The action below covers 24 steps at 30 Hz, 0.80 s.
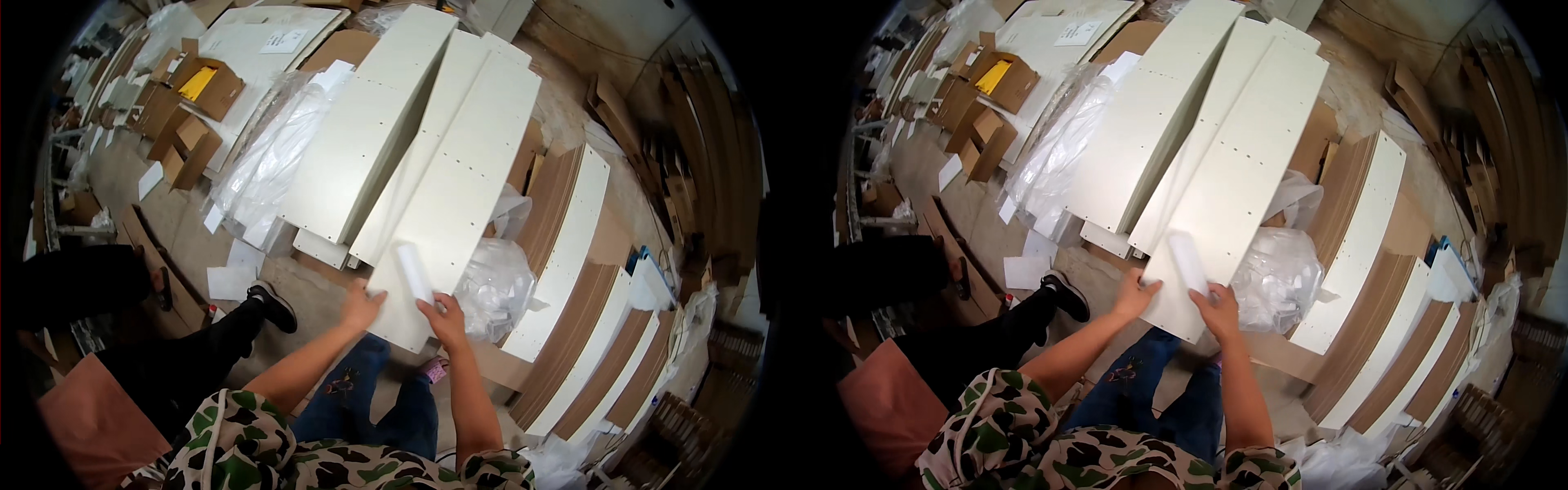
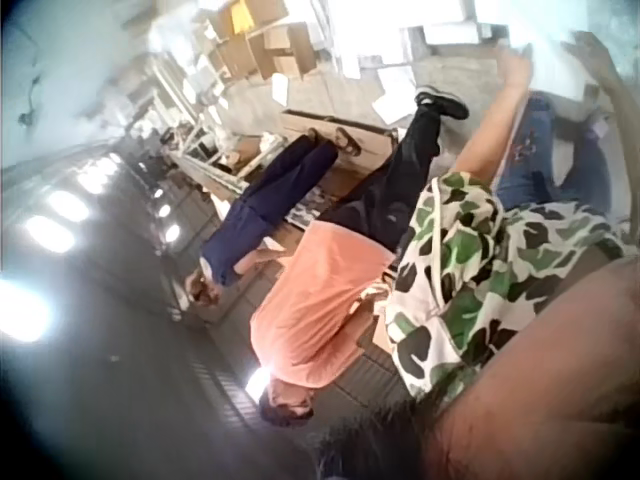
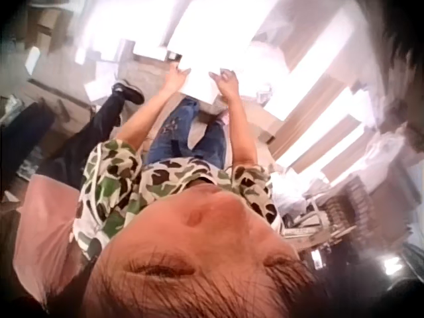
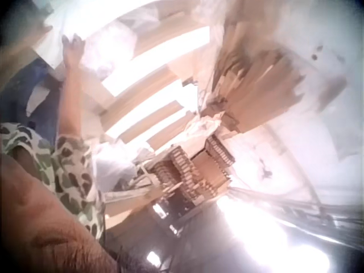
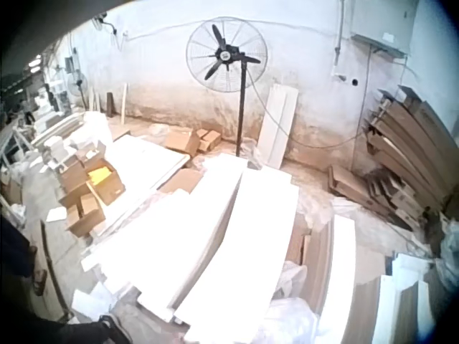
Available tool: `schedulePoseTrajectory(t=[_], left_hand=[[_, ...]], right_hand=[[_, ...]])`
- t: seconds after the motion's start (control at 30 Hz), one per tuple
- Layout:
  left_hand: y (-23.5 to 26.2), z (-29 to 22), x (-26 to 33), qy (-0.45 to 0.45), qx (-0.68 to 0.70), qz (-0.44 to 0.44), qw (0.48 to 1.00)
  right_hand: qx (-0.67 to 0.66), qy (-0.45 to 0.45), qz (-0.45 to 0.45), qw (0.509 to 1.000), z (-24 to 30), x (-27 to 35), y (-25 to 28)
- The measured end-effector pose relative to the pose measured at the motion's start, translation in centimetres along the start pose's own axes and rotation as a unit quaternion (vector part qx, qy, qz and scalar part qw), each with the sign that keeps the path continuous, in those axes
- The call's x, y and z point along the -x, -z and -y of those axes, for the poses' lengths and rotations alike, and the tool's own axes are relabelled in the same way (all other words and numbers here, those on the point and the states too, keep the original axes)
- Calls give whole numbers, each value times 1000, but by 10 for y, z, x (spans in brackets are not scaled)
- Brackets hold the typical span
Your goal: The person packs white furniture panels into cardboard boxes lined with foam, then stacks the boxes on a conveyor belt.
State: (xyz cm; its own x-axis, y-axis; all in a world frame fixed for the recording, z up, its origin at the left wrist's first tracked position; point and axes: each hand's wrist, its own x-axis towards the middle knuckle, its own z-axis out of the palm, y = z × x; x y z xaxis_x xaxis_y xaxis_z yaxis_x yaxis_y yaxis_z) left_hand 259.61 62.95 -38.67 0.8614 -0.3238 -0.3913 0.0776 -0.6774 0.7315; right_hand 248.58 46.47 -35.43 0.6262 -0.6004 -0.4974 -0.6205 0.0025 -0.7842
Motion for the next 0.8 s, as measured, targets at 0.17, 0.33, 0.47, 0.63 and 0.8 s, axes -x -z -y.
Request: schedulePoseTrajectory(t=[0.17,0.33,0.47,0.63,0.8], left_hand=[[51,-11,-17,44,-27,-12,999],[46,-2,-10,-238,-291,-197,906],[40,-16,0,-121,-132,-77,981],[45,-23,-9,-15,-95,-5,995],[26,-35,11,-50,-47,-97,993]], right_hand=[[64,69,-21,995,36,10,-39],[24,17,-6,1000,26,1,-40],[100,90,-38,990,8,-7,-33],[-4,14,-19,1000,9,-15,-31],[-156,-42,71,984,16,-19,-7]])
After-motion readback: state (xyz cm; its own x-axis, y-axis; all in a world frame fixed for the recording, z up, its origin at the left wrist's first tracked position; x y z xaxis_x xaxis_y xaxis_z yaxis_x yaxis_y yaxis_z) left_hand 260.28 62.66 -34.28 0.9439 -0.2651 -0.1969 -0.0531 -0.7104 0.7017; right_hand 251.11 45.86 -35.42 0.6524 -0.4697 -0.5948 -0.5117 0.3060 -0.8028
